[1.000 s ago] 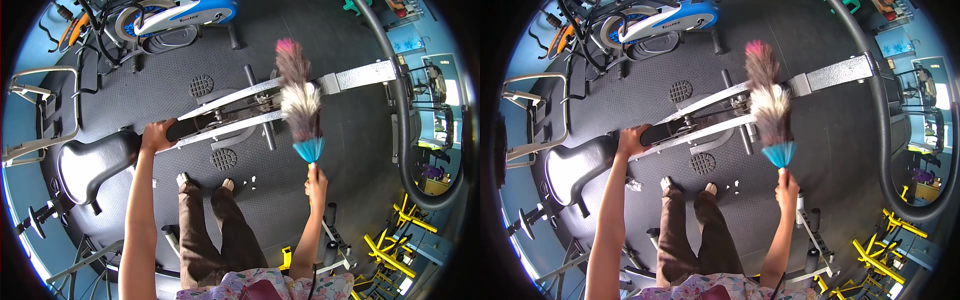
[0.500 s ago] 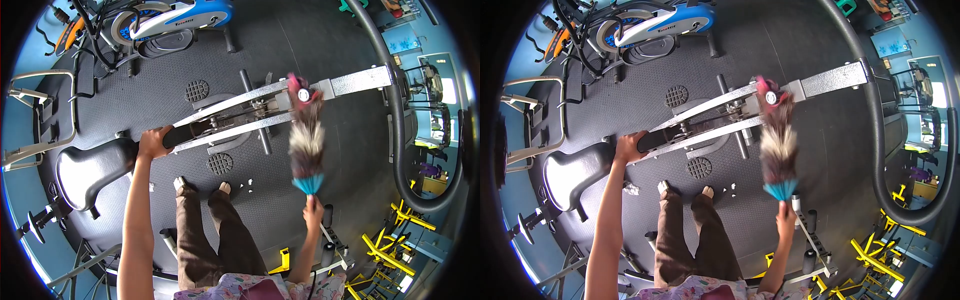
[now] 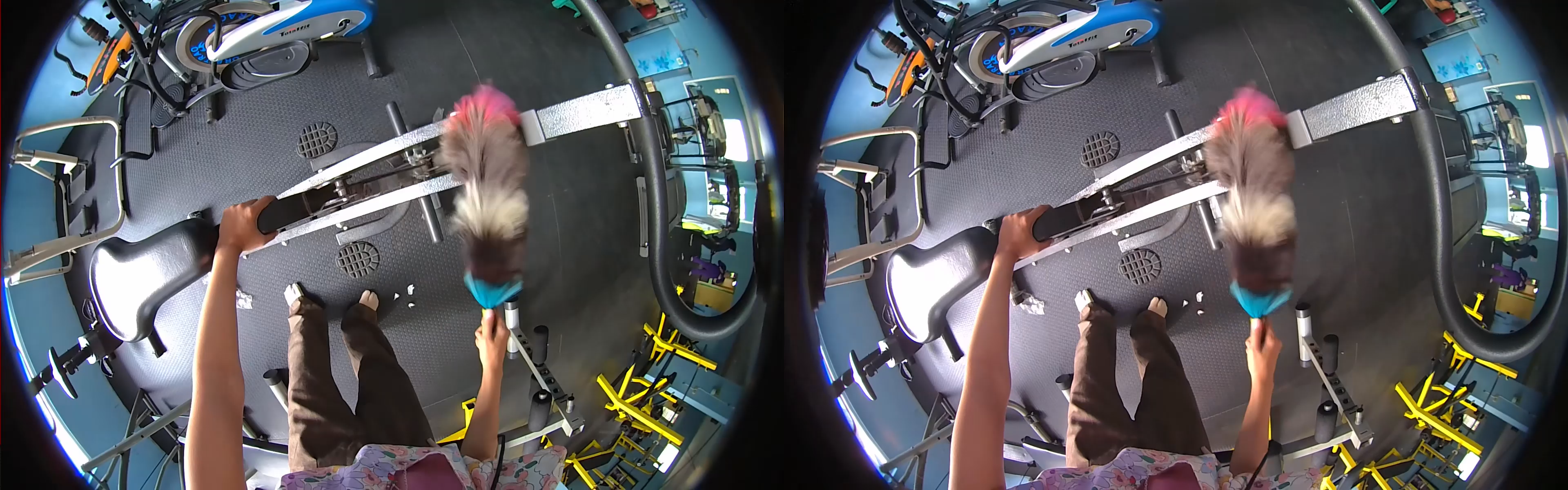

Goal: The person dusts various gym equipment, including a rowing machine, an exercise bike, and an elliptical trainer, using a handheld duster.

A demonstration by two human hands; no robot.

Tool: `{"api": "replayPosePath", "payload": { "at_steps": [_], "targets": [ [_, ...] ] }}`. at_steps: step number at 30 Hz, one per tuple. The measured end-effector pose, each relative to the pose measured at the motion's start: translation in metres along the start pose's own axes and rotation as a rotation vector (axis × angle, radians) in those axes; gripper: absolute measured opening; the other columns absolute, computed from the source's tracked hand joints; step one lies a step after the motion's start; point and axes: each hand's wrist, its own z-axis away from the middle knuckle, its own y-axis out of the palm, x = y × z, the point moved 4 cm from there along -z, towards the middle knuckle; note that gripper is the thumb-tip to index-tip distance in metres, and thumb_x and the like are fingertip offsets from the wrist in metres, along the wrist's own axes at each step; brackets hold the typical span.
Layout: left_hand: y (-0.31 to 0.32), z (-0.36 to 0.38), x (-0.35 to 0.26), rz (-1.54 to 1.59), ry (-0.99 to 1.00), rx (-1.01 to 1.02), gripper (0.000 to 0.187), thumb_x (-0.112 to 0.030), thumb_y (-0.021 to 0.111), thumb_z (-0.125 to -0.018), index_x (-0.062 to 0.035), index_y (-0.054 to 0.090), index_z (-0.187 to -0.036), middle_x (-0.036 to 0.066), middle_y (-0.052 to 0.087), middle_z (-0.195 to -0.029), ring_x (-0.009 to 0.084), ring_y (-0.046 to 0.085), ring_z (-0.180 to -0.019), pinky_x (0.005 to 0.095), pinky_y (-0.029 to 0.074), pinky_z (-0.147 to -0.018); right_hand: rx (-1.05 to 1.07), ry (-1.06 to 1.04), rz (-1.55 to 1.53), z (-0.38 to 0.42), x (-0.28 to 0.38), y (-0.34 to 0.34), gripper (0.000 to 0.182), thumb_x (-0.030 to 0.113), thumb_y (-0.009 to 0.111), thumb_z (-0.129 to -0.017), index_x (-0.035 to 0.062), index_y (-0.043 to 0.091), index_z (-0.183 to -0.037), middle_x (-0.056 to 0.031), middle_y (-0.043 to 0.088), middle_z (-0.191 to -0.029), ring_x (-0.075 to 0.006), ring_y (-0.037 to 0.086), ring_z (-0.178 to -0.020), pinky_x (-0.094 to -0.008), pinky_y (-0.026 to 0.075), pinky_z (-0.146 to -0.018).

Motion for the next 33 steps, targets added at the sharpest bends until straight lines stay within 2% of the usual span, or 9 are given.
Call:
{"api": "replayPosePath", "payload": {
  "at_steps": [3, 5, 7, 9, 12, 15, 17, 22, 33],
  "targets": [
    [0.005, -0.001, 0.004, -0.005, -0.003, 0.009, 0.054, -0.027, 0.071, -0.053, -0.0200, 0.054, -0.104, 0.007, 0.064, -0.083, 0.0239, 0.063, -0.071, 0.0342, 0.052, -0.065, -0.022, -0.227, 0.280, 0.012, 0.013, 0.024, 0.032, 0.034, 0.048, -0.087, 0.0027, 0.054, -0.086, -0.0201, 0.057, -0.067, -0.0385, 0.058, -0.064, -0.0409, 0.042, -0.052],
    [0.005, -0.001, 0.004, -0.009, -0.010, 0.007, 0.054, -0.026, 0.072, -0.053, -0.0198, 0.054, -0.104, 0.007, 0.064, -0.082, 0.0238, 0.063, -0.071, 0.0342, 0.052, -0.065, -0.008, -0.355, 0.321, 0.017, -0.006, 0.035, 0.032, 0.032, 0.047, -0.089, 0.0006, 0.053, -0.083, -0.0151, 0.046, -0.054, -0.0199, 0.048, -0.042, -0.0336, 0.037, -0.044],
    [0.004, 0.000, 0.004, 0.012, 0.038, -0.025, 0.054, -0.026, 0.072, -0.053, -0.0200, 0.054, -0.104, 0.006, 0.064, -0.082, 0.0237, 0.063, -0.071, 0.0340, 0.052, -0.065, -0.029, -0.166, 0.138, 0.021, -0.032, 0.040, 0.033, 0.032, 0.047, -0.089, 0.0008, 0.053, -0.081, -0.0129, 0.043, -0.051, -0.0167, 0.046, -0.041, -0.0326, 0.036, -0.043],
    [0.007, 0.000, 0.007, 0.010, 0.023, -0.017, 0.053, -0.026, 0.072, -0.053, -0.0200, 0.055, -0.104, 0.006, 0.064, -0.082, 0.0235, 0.063, -0.071, 0.0339, 0.052, -0.065, -0.006, -0.023, 0.046, 0.030, -0.053, 0.045, 0.034, 0.034, 0.047, -0.088, 0.0012, 0.054, -0.084, -0.0162, 0.048, -0.054, -0.0258, 0.052, -0.045, -0.0351, 0.038, -0.045],
    [0.008, 0.001, 0.005, 0.010, 0.009, -0.005, 0.053, -0.026, 0.072, -0.054, -0.0200, 0.055, -0.104, 0.006, 0.064, -0.082, 0.0232, 0.063, -0.072, 0.0335, 0.053, -0.066, 0.124, -0.156, 0.449, 0.042, -0.068, 0.058, 0.034, 0.037, 0.045, -0.087, 0.0046, 0.055, -0.091, -0.0223, 0.057, -0.066, -0.0406, 0.057, -0.064, -0.0458, 0.042, -0.052],
    [0.007, 0.000, 0.007, -0.006, 0.001, -0.014, 0.053, -0.026, 0.072, -0.053, -0.0195, 0.055, -0.103, 0.006, 0.064, -0.082, 0.0231, 0.063, -0.072, 0.0331, 0.053, -0.066, 0.147, -0.185, 0.342, 0.049, -0.081, 0.062, 0.033, 0.036, 0.046, -0.088, 0.0042, 0.054, -0.088, -0.0209, 0.057, -0.063, -0.0381, 0.057, -0.061, -0.0429, 0.042, -0.050],
    [0.008, 0.001, 0.006, -0.004, 0.021, -0.034, 0.053, -0.027, 0.072, -0.053, -0.0191, 0.056, -0.103, 0.006, 0.064, -0.081, 0.0235, 0.063, -0.071, 0.0332, 0.052, -0.066, 0.124, 0.047, 0.049, 0.052, -0.105, 0.067, 0.032, 0.031, 0.048, -0.088, -0.0002, 0.053, -0.089, -0.0197, 0.053, -0.059, -0.0295, 0.054, -0.047, -0.0361, 0.039, -0.045],
    [0.010, 0.002, 0.008, 0.048, 0.014, -0.034, 0.053, -0.026, 0.072, -0.053, -0.0171, 0.055, -0.102, 0.008, 0.063, -0.081, 0.0273, 0.062, -0.073, 0.0372, 0.050, -0.066, 0.232, -0.199, 0.366, 0.067, -0.086, 0.104, 0.036, 0.037, 0.048, -0.087, 0.0023, 0.055, -0.085, -0.0217, 0.056, -0.064, -0.0388, 0.057, -0.060, -0.0408, 0.040, -0.048],
    [0.017, 0.008, 0.012, 0.006, 0.020, -0.073, 0.051, -0.036, 0.070, -0.058, -0.0204, 0.055, -0.104, 0.008, 0.064, -0.077, 0.0270, 0.062, -0.071, 0.0378, 0.050, -0.064, 0.323, -0.166, 0.247, 0.117, -0.135, 0.229, 0.032, 0.034, 0.048, -0.088, 0.0029, 0.056, -0.084, -0.0212, 0.055, -0.063, -0.0354, 0.056, -0.055, -0.0398, 0.040, -0.046]
  ]
}}
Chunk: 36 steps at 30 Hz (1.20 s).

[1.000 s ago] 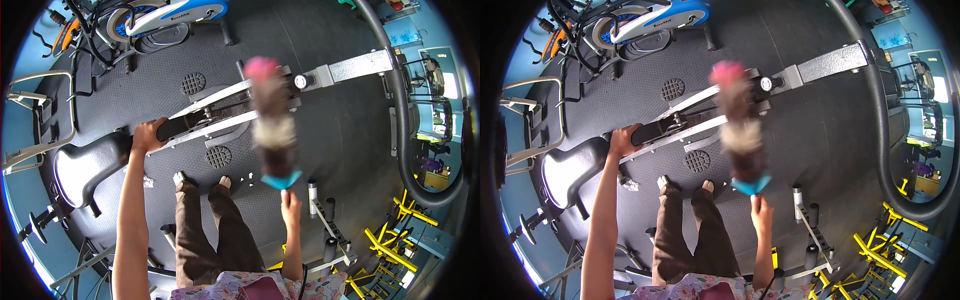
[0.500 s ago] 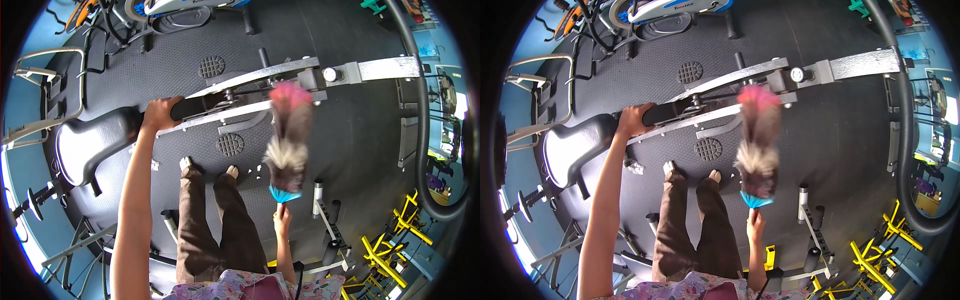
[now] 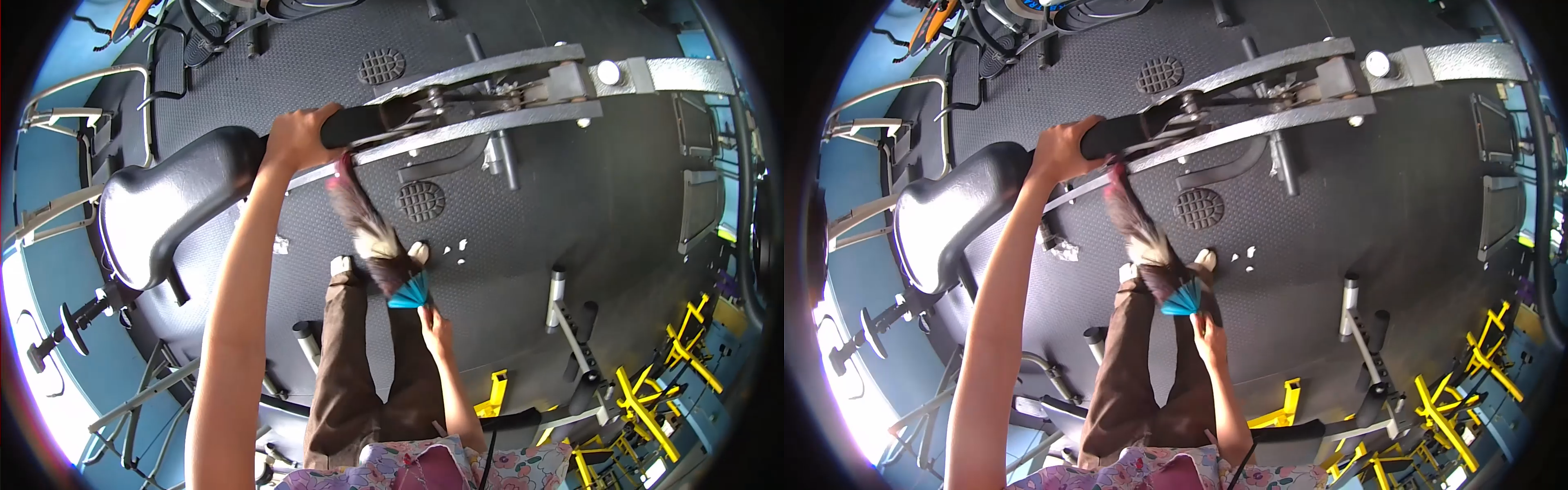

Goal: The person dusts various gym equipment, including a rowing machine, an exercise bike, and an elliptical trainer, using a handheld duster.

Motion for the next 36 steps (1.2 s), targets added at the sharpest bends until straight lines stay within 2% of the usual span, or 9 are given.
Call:
{"api": "replayPosePath", "payload": {
  "at_steps": [8, 12, 14, 18, 20, 23, 27, 34, 36],
  "targets": [
    [0.010, 0.000, 0.008, -0.083, 0.088, -0.098, 0.067, -0.071, 0.058, -0.058, -0.0172, 0.059, -0.098, 0.008, 0.064, -0.066, 0.0244, 0.064, -0.061, 0.0343, 0.051, -0.053, -0.087, 0.084, -0.198, 0.006, 0.022, 0.080, 0.031, 0.031, 0.046, -0.089, 0.0018, 0.056, -0.095, -0.0245, 0.057, -0.068, -0.0405, 0.057, -0.064, -0.0430, 0.043, -0.050],
    [0.015, -0.001, 0.008, -0.145, 0.144, -0.104, 0.067, -0.072, 0.055, -0.060, -0.0169, 0.060, -0.098, 0.009, 0.064, -0.065, 0.0244, 0.064, -0.062, 0.0342, 0.051, -0.054, -0.192, 0.185, -0.386, 0.013, 0.018, 0.107, 0.031, 0.030, 0.047, -0.088, 0.0024, 0.056, -0.100, -0.0238, 0.058, -0.072, -0.0399, 0.058, -0.066, -0.0416, 0.044, -0.051],
    [0.014, -0.001, 0.008, -0.136, 0.168, -0.137, 0.068, -0.072, 0.054, -0.061, -0.0162, 0.060, -0.099, 0.009, 0.063, -0.065, 0.0239, 0.064, -0.061, 0.0337, 0.052, -0.055, -0.272, 0.059, -0.238, -0.004, 0.050, 0.089, 0.030, 0.031, 0.049, -0.087, 0.0020, 0.056, -0.083, -0.0224, 0.057, -0.067, -0.0387, 0.058, -0.062, -0.0422, 0.042, -0.049],
    [0.014, -0.001, 0.006, -0.153, 0.168, -0.148, 0.069, -0.072, 0.055, -0.061, -0.0151, 0.060, -0.101, 0.009, 0.064, -0.066, 0.0230, 0.065, -0.062, 0.0327, 0.052, -0.055, -0.182, 0.075, -0.135, -0.049, 0.037, 0.100, 0.038, 0.038, 0.046, -0.088, 0.0018, 0.053, -0.080, -0.0208, 0.057, -0.067, -0.0388, 0.058, -0.063, -0.0402, 0.042, -0.050],
    [0.012, -0.001, 0.004, -0.144, 0.148, -0.128, 0.070, -0.071, 0.056, -0.061, -0.0142, 0.060, -0.101, 0.009, 0.065, -0.068, 0.0230, 0.065, -0.064, 0.0320, 0.053, -0.057, -0.273, -0.019, -0.164, -0.063, 0.031, 0.108, 0.039, 0.039, 0.047, -0.088, 0.0024, 0.052, -0.075, -0.0167, 0.053, -0.058, -0.0310, 0.057, -0.052, -0.0370, 0.039, -0.044],
    [0.010, -0.001, 0.002, -0.106, 0.080, -0.044, 0.068, -0.065, 0.061, -0.061, -0.0122, 0.057, -0.104, 0.013, 0.065, -0.075, 0.0281, 0.064, -0.073, 0.0365, 0.051, -0.068, 0.011, 0.096, -0.651, -0.071, 0.027, 0.134, 0.039, 0.042, 0.048, -0.087, 0.0066, 0.049, -0.071, 0.0023, 0.035, -0.050, -0.0049, 0.037, -0.039, -0.0242, 0.027, -0.034],
    [0.012, -0.001, 0.001, -0.125, 0.068, -0.039, 0.069, -0.067, 0.061, -0.060, -0.0147, 0.058, -0.105, 0.012, 0.065, -0.078, 0.0283, 0.064, -0.076, 0.0369, 0.051, -0.070, 0.298, 0.392, -0.851, -0.031, 0.018, 0.161, 0.035, 0.044, 0.048, -0.086, 0.0096, 0.051, -0.080, 0.0066, 0.035, -0.051, -0.0027, 0.035, -0.037, -0.0189, 0.024, -0.030],
    [0.018, -0.001, 0.006, -0.155, 0.105, -0.058, 0.077, -0.070, 0.059, -0.058, -0.0115, 0.058, -0.108, 0.013, 0.065, -0.080, 0.0260, 0.064, -0.077, 0.0358, 0.051, -0.073, -0.016, 0.126, -0.661, -0.053, 0.033, 0.152, 0.041, 0.044, 0.046, -0.087, 0.0054, 0.054, -0.076, -0.0005, 0.041, -0.047, -0.0070, 0.038, -0.034, -0.0247, 0.028, -0.032],
    [0.018, -0.002, 0.007, -0.166, 0.092, -0.072, 0.078, -0.070, 0.060, -0.057, -0.0114, 0.058, -0.109, 0.013, 0.065, -0.083, 0.0263, 0.064, -0.079, 0.0359, 0.051, -0.074, -0.013, 0.158, -0.528, -0.057, 0.034, 0.144, 0.041, 0.041, 0.044, -0.088, 0.0017, 0.054, -0.080, -0.0210, 0.054, -0.064, -0.0406, 0.055, -0.064, -0.0401, 0.041, -0.052]
  ]
}}
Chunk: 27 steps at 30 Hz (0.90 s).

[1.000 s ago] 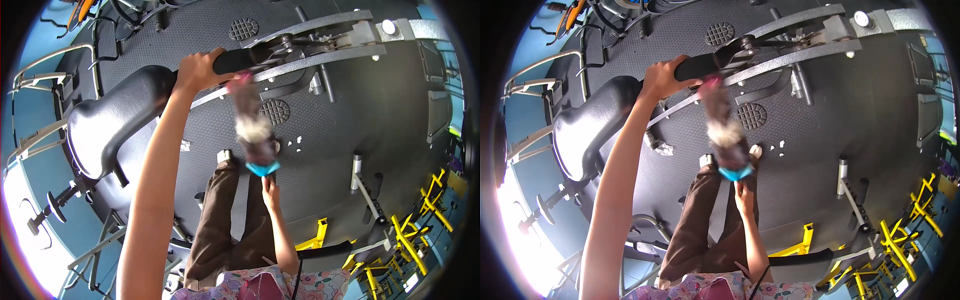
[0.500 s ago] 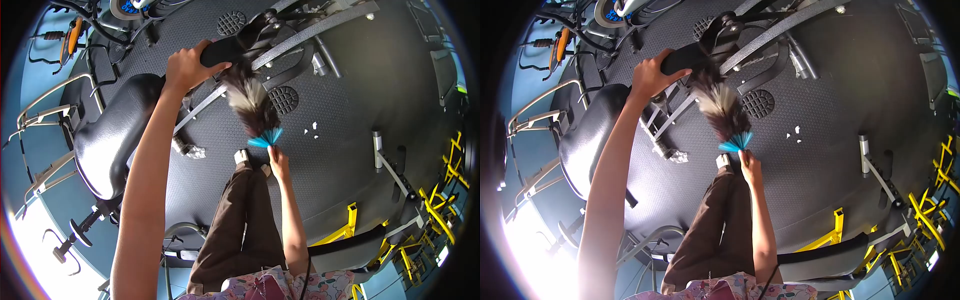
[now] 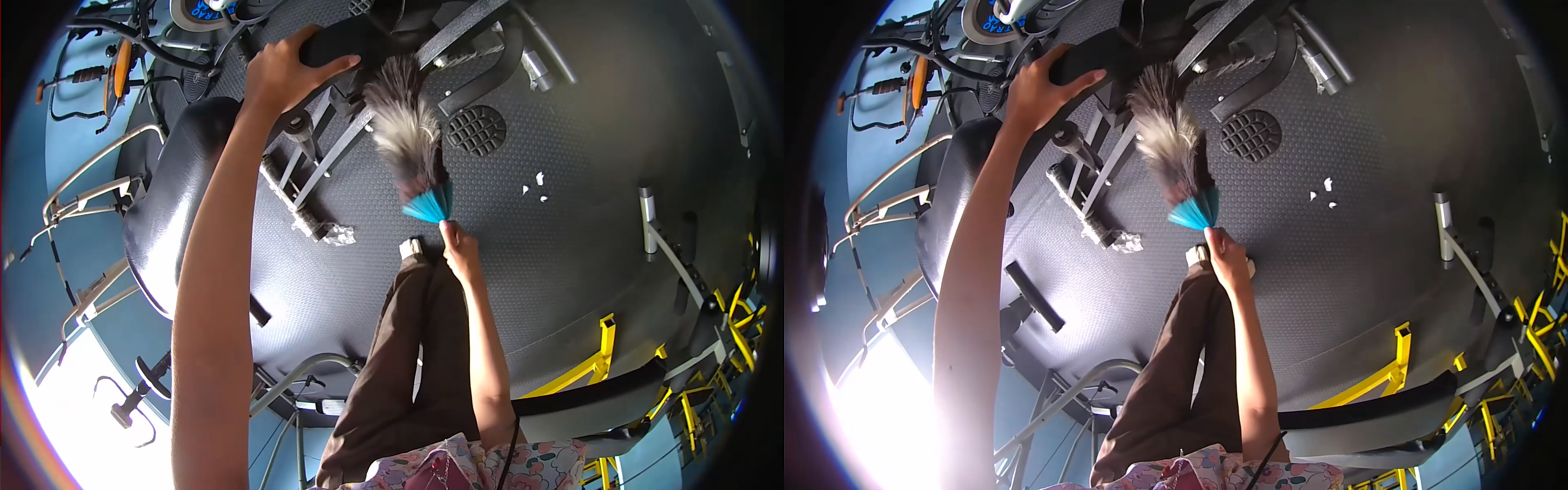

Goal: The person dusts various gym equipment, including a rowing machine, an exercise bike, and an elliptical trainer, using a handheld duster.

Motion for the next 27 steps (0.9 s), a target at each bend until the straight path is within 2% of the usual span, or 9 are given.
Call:
{"api": "replayPosePath", "payload": {
  "at_steps": [2, 6, 8, 14, 16, 17, 20, 21, 27],
  "targets": [
    [0.001, -0.002, 0.002, -0.020, 0.022, -0.024, 0.078, -0.070, 0.060, -0.057, -0.0116, 0.058, -0.109, 0.014, 0.065, -0.085, 0.0263, 0.064, -0.081, 0.0356, 0.050, -0.075, -0.004, -0.003, 0.023, -0.002, 0.000, -0.004, 0.041, 0.041, 0.044, -0.088, 0.0018, 0.054, -0.080, -0.0214, 0.056, -0.068, -0.0392, 0.057, -0.072, -0.0413, 0.042, -0.055],
    [0.003, -0.001, 0.000, 0.026, 0.021, 0.004, 0.078, -0.069, 0.060, -0.058, -0.0118, 0.057, -0.110, 0.014, 0.064, -0.090, 0.0262, 0.063, -0.086, 0.0356, 0.049, -0.078, 0.000, -0.103, 0.188, 0.019, -0.003, 0.003, 0.042, 0.040, 0.043, -0.088, 0.0014, 0.054, -0.078, -0.0223, 0.056, -0.067, -0.0397, 0.056, -0.068, -0.0445, 0.042, -0.054],
    [0.007, -0.003, 0.003, 0.016, -0.003, 0.041, 0.078, -0.069, 0.060, -0.058, -0.0114, 0.057, -0.111, 0.013, 0.064, -0.093, 0.0260, 0.062, -0.088, 0.0360, 0.048, -0.080, -0.042, -0.128, 0.145, 0.038, -0.022, 0.016, 0.042, 0.040, 0.044, -0.088, 0.0010, 0.054, -0.077, -0.0235, 0.056, -0.067, -0.0408, 0.055, -0.069, -0.0451, 0.042, -0.055],
    [0.008, -0.001, 0.004, 0.030, 0.063, 0.009, 0.080, -0.069, 0.061, -0.057, -0.0099, 0.056, -0.112, 0.014, 0.064, -0.090, 0.0261, 0.062, -0.086, 0.0348, 0.047, -0.079, -0.017, 0.059, -0.038, 0.074, -0.018, 0.036, 0.041, 0.041, 0.045, -0.087, 0.0016, 0.052, -0.078, -0.0228, 0.055, -0.066, -0.0416, 0.055, -0.070, -0.0453, 0.042, -0.054],
    [0.007, 0.000, 0.001, 0.044, 0.046, 0.002, 0.079, -0.060, 0.065, -0.062, -0.0013, 0.054, -0.113, 0.018, 0.062, -0.094, 0.0252, 0.061, -0.089, 0.0336, 0.045, -0.081, -0.097, -0.005, -0.039, 0.074, -0.014, 0.028, 0.040, 0.041, 0.045, -0.087, 0.0030, 0.051, -0.077, -0.0209, 0.056, -0.064, -0.0399, 0.056, -0.066, -0.0442, 0.043, -0.052],
    [0.009, -0.003, 0.006, 0.073, 0.051, -0.007, 0.082, -0.066, 0.063, -0.057, -0.0046, 0.056, -0.110, 0.016, 0.063, -0.092, 0.0268, 0.062, -0.086, 0.0352, 0.046, -0.079, -0.137, -0.024, 0.028, 0.075, -0.013, 0.020, 0.039, 0.041, 0.045, -0.087, 0.0039, 0.051, -0.077, -0.0191, 0.056, -0.062, -0.0385, 0.057, -0.063, -0.0437, 0.043, -0.050],
    [0.016, -0.009, 0.016, 0.079, 0.127, -0.067, 0.084, -0.066, 0.063, -0.058, -0.0015, 0.055, -0.112, 0.018, 0.062, -0.094, 0.0271, 0.061, -0.088, 0.0351, 0.045, -0.081, -0.267, -0.075, 0.155, 0.076, -0.008, 0.001, 0.037, 0.044, 0.047, -0.085, 0.0087, 0.051, -0.074, -0.0117, 0.057, -0.056, -0.0324, 0.059, -0.053, -0.0403, 0.044, -0.043],
    [0.012, -0.005, 0.008, 0.092, 0.101, 0.005, 0.087, -0.065, 0.063, -0.059, 0.0007, 0.053, -0.114, 0.022, 0.060, -0.098, 0.0277, 0.060, -0.091, 0.0347, 0.044, -0.083, -0.303, -0.088, 0.217, 0.078, -0.004, -0.002, 0.035, 0.044, 0.049, -0.085, 0.0096, 0.051, -0.075, -0.0111, 0.057, -0.055, -0.0307, 0.059, -0.052, -0.0389, 0.044, -0.042],
    [0.012, -0.004, 0.005, 0.136, 0.061, 0.009, 0.086, -0.060, 0.066, -0.060, 0.0051, 0.051, -0.114, 0.023, 0.059, -0.100, 0.0273, 0.059, -0.092, 0.0320, 0.044, -0.083, -0.510, -0.209, 0.426, 0.067, -0.005, -0.022, 0.031, 0.044, 0.053, -0.082, 0.0136, 0.051, -0.079, -0.0071, 0.054, -0.049, -0.0226, 0.057, -0.044, -0.0328, 0.043, -0.038]
  ]
}}
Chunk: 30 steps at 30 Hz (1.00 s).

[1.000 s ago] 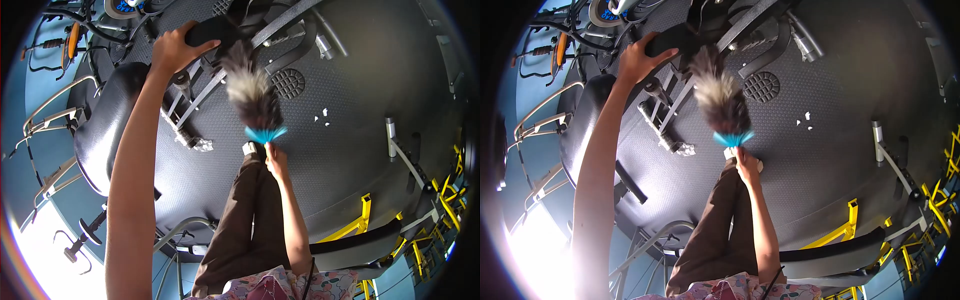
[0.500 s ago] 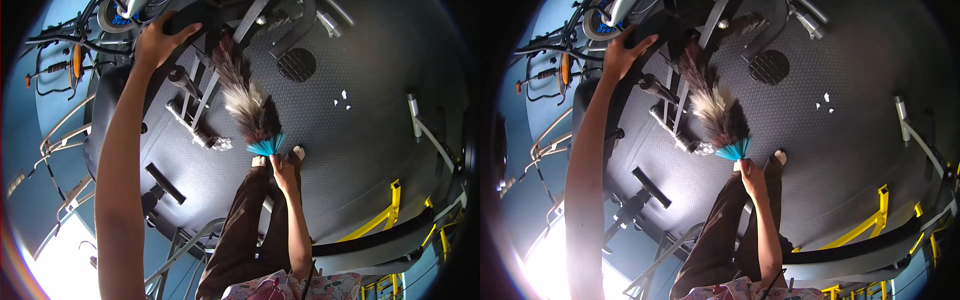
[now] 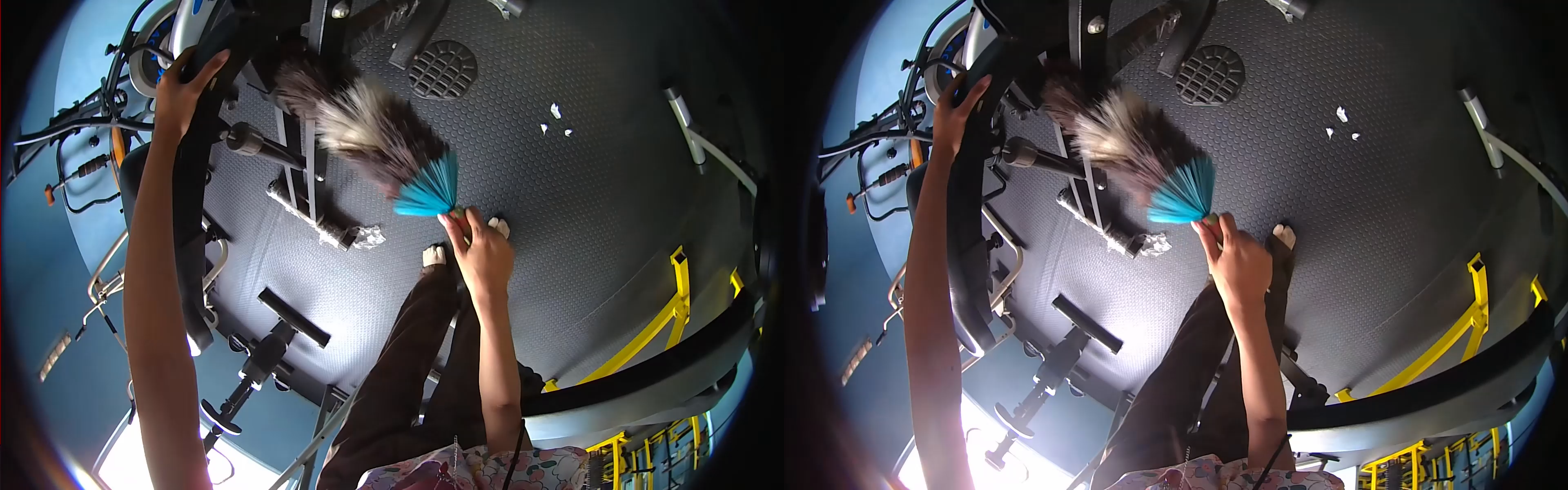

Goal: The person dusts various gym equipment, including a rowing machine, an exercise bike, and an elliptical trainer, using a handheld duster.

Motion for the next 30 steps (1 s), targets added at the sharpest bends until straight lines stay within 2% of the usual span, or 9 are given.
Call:
{"api": "replayPosePath", "payload": {
  "at_steps": [2, 11, 14, 15, 17, 22, 25, 29, 30],
  "targets": [
    [-0.001, 0.001, -0.005, 0.016, -0.038, 0.038, 0.085, -0.059, 0.066, -0.060, 0.0058, 0.051, -0.114, 0.023, 0.059, -0.100, 0.0275, 0.059, -0.090, 0.0308, 0.044, -0.082, -0.105, -0.090, -0.004, -0.019, -0.001, 0.001, 0.030, 0.045, 0.053, -0.081, 0.0154, 0.051, -0.080, -0.0040, 0.051, -0.046, -0.0199, 0.056, -0.041, -0.0301, 0.043, -0.037],
    [0.000, -0.003, 0.001, -0.045, -0.048, -0.030, 0.088, -0.060, 0.066, -0.058, 0.0039, 0.050, -0.116, 0.024, 0.056, -0.106, 0.0307, 0.056, -0.099, 0.0360, 0.042, -0.086, -0.083, -0.300, 0.047, -0.137, 0.029, 0.000, 0.037, 0.051, 0.050, -0.081, 0.0149, 0.055, -0.073, -0.0006, 0.053, -0.047, -0.0136, 0.057, -0.042, -0.0270, 0.043, -0.036],
    [0.000, -0.004, 0.001, -0.016, -0.057, 0.053, 0.084, -0.059, 0.067, -0.059, 0.0022, 0.052, -0.114, 0.024, 0.057, -0.104, 0.0311, 0.057, -0.097, 0.0349, 0.043, -0.084, -0.069, -0.318, 0.039, -0.161, 0.073, 0.012, 0.039, 0.051, 0.050, -0.081, 0.0135, 0.057, -0.075, -0.0022, 0.056, -0.051, -0.0179, 0.059, -0.045, -0.0293, 0.046, -0.039],
    [-0.001, -0.001, -0.002, -0.041, 0.019, -0.041, 0.082, -0.059, 0.067, -0.060, 0.0021, 0.053, -0.112, 0.021, 0.061, -0.097, 0.0280, 0.060, -0.091, 0.0342, 0.045, -0.080, -0.051, -0.315, 0.033, -0.171, 0.089, 0.020, 0.040, 0.051, 0.049, -0.080, 0.0127, 0.058, -0.076, -0.0029, 0.057, -0.053, -0.0197, 0.059, -0.046, -0.0304, 0.046, -0.041],
    [-0.006, 0.004, -0.018, 0.017, -0.073, 0.061, 0.072, -0.049, 0.068, -0.065, 0.0056, 0.054, -0.109, 0.019, 0.062, -0.092, 0.0229, 0.060, -0.086, 0.0305, 0.043, -0.079, 0.022, -0.312, -0.002, -0.186, 0.124, 0.034, 0.040, 0.050, 0.049, -0.081, 0.0107, 0.058, -0.078, -0.0060, 0.060, -0.059, -0.0232, 0.061, -0.054, -0.0339, 0.049, -0.047],
    [-0.007, 0.001, -0.013, -0.030, -0.017, 0.023, 0.069, -0.048, 0.069, -0.065, 0.0030, 0.054, -0.110, 0.014, 0.063, -0.083, 0.0173, 0.061, -0.075, 0.0288, 0.046, -0.072, 0.164, -0.119, -0.093, -0.208, 0.180, 0.073, 0.046, 0.050, 0.047, -0.082, 0.0067, 0.061, -0.077, -0.0126, 0.062, -0.069, -0.0301, 0.062, -0.066, -0.0391, 0.050, -0.058],
    [-0.005, 0.000, -0.007, -0.043, -0.035, 0.026, 0.069, -0.050, 0.068, -0.065, 0.0009, 0.055, -0.109, 0.009, 0.063, -0.071, 0.0144, 0.062, -0.069, 0.0277, 0.046, -0.069, 0.215, -0.041, -0.189, -0.194, 0.167, 0.081, 0.044, 0.051, 0.046, -0.083, 0.0091, 0.060, -0.081, -0.0119, 0.063, -0.067, -0.0303, 0.063, -0.066, -0.0401, 0.051, -0.058],
    [-0.005, 0.001, -0.006, -0.058, 0.000, 0.000, 0.074, -0.057, 0.066, -0.062, -0.0009, 0.056, -0.109, 0.008, 0.063, -0.065, 0.0172, 0.063, -0.068, 0.0297, 0.047, -0.069, 0.185, -0.081, -0.146, -0.142, 0.097, 0.063, 0.044, 0.052, 0.044, -0.084, 0.0122, 0.061, -0.078, -0.0058, 0.058, -0.052, -0.0203, 0.058, -0.043, -0.0338, 0.043, -0.039],
    [-0.005, 0.001, -0.007, -0.066, -0.006, 0.012, 0.074, -0.057, 0.066, -0.062, -0.0017, 0.056, -0.110, 0.008, 0.063, -0.067, 0.0184, 0.063, -0.069, 0.0305, 0.047, -0.070, 0.181, -0.082, -0.112, -0.123, 0.075, 0.056, 0.041, 0.049, 0.046, -0.084, 0.0116, 0.061, -0.078, -0.0063, 0.058, -0.053, -0.0226, 0.059, -0.045, -0.0350, 0.043, -0.040]
  ]
}}
